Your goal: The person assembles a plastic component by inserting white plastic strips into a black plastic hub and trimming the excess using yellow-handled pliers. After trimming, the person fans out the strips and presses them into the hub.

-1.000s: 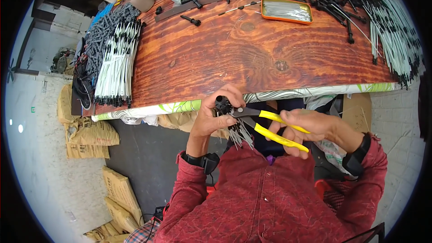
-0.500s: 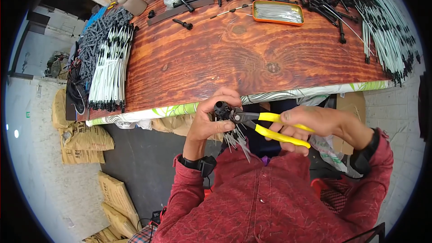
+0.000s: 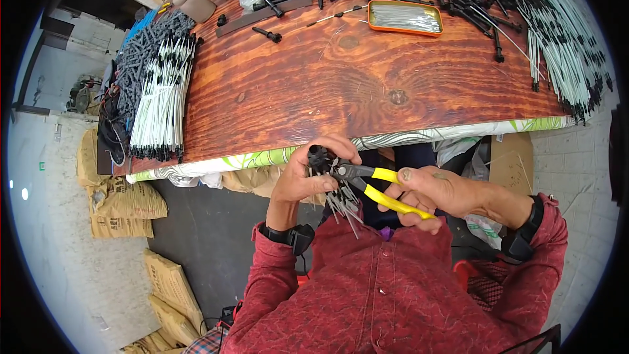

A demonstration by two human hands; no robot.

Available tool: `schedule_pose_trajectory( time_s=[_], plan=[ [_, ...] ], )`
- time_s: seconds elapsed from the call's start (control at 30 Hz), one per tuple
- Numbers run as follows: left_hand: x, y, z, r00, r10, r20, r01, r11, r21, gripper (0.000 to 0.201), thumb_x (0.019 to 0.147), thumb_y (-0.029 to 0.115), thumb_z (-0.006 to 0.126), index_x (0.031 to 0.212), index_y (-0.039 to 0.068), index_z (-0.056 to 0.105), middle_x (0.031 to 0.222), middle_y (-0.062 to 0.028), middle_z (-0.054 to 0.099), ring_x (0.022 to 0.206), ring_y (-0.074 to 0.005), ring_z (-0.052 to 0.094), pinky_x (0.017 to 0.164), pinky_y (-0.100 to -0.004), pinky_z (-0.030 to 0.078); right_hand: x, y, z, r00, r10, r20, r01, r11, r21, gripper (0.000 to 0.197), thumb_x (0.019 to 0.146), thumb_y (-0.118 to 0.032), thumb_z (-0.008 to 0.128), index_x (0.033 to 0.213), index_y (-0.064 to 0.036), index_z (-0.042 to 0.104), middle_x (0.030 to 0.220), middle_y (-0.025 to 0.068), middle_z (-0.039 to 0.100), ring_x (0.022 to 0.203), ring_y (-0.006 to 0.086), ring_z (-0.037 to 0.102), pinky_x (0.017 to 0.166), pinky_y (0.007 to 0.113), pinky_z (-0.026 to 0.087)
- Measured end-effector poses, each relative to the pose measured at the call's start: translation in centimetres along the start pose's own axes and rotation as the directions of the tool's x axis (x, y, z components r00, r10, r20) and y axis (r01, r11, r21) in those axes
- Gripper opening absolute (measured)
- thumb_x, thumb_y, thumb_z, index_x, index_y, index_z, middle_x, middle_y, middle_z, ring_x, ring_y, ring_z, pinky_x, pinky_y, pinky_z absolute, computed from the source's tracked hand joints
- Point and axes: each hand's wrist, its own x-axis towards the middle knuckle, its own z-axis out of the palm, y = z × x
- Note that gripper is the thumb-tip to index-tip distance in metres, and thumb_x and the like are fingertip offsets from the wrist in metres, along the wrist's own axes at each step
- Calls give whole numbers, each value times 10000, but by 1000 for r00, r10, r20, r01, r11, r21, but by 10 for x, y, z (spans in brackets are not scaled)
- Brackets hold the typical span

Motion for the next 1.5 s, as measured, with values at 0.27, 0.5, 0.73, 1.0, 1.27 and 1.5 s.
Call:
schedule_pose_trajectory(
  time_s=[0.27, 0.5, 0.73, 1.0, 1.27, 1.5],
  plan=[
    [-5, 4, -1, 1000, -24, 0, 24, 995, 99, 445, 764, 64, 751, 1185, 25, 614, 1096, -115, 640, 1029, -201, 614, 918, -353, 485, -4, -9, 4, 972, -159, -175, 91, 935, -343, 552, 1054, -534, 370, 1075, -23, 577, 735, 35, 568, 520, 103, 510, 490, 263, 437],
    [-8, 9, 1, 992, -120, -34, 125, 975, 182, 488, 761, 23, 704, 1231, 26, 573, 1104, -92, 627, 1005, -161, 603, 892, -316, 486, -18, -35, 12, 946, -233, -224, 62, 810, -583, 469, 1066, -467, 399, 975, -31, 547, 719, 35, 574, 534, 110, 548, 498, 287, 455],
    [-5, 5, 0, 990, -137, -13, 137, 968, 212, 481, 749, 63, 738, 1189, 32, 545, 1062, -117, 604, 991, -195, 588, 850, -330, 489, -24, -40, 11, 942, -246, -229, 19, 720, -694, 453, 1069, -434, 405, 934, -25, 545, 682, 44, 570, 539, 134, 563, 514, 315, 465],
    [-4, 8, 5, 991, -130, 9, 124, 963, 237, 480, 800, 1, 719, 1241, 42, 536, 1134, -79, 605, 1052, -167, 583, 947, -327, 458, -24, -39, 7, 928, -309, -209, 53, 663, -747, 408, 1064, -396, 420, 960, -32, 570, 648, 48, 596, 497, 159, 570, 484, 329, 465],
    [4, 6, 2, 999, -33, 5, 30, 959, 283, 492, 807, -21, 719, 1246, 56, 510, 1145, -79, 590, 1061, -164, 579, 950, -333, 466, -5, -28, 18, 804, -558, -206, -132, 172, -976, 383, 1057, -373, 437, 975, -21, 565, 632, 69, 583, 503, 227, 584, 523, 390, 477],
    [2, 7, 12, 975, -143, -171, 167, 976, 136, 507, 792, 25, 774, 1228, 38, 515, 1077, -95, 634, 973, -171, 623, 884, -325, 499, -33, -58, 13, 883, -369, -289, 4, 623, -783, 334, 1050, -344, 450, 997, -36, 566, 658, 55, 594, 504, 176, 586, 512, 362, 471]
  ],
)
